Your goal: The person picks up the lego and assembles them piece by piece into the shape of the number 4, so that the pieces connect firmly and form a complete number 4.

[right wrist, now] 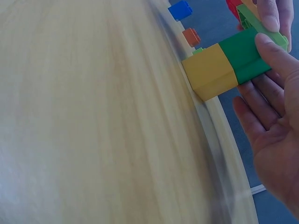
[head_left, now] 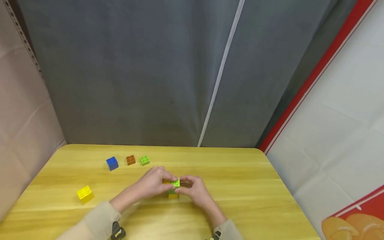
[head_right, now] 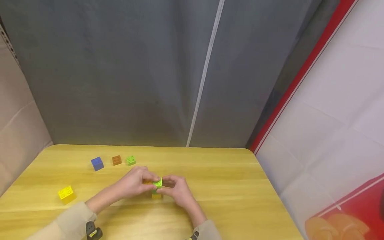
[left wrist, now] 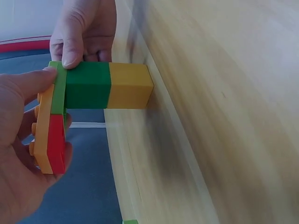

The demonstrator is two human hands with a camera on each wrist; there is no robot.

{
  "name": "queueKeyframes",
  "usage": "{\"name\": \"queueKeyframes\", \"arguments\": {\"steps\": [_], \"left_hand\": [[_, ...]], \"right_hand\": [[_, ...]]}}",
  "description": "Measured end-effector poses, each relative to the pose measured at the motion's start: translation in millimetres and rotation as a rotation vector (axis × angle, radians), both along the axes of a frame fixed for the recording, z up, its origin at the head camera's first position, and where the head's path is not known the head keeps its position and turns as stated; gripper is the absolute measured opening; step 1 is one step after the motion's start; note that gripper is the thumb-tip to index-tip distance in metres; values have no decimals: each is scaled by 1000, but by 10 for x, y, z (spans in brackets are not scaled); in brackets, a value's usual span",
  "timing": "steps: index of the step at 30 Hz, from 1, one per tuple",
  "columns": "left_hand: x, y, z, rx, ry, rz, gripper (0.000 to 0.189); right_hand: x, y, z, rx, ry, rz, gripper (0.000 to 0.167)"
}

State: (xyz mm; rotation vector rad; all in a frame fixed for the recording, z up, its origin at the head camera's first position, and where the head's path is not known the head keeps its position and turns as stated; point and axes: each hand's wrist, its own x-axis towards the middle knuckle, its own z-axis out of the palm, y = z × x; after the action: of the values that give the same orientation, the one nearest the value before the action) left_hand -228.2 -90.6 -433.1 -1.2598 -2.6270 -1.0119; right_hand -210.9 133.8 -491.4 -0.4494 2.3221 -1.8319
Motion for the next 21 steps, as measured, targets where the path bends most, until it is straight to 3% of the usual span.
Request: {"name": "queueKeyframes", "arguments": {"steps": [4, 8, 11, 14, 21], "left_hand": [[65, -28, 5, -53, 43, 15, 26], [174, -134, 144, -60, 39, 76, 35], [258, -342, 301, 19, -7, 182, 38], [292, -611, 409, 112, 1, 263, 37], [274, -1174, 427, 129, 110, 409, 34]], "right_hand": [[-5, -8, -18, 2, -28, 7, 37], [-27, 27, -7, 10, -37, 8, 38], [-31, 61, 15, 13, -52, 4, 40], [-21, 109, 40, 14, -69, -6, 43], [-30, 206, 59, 19, -69, -10, 44]]}}
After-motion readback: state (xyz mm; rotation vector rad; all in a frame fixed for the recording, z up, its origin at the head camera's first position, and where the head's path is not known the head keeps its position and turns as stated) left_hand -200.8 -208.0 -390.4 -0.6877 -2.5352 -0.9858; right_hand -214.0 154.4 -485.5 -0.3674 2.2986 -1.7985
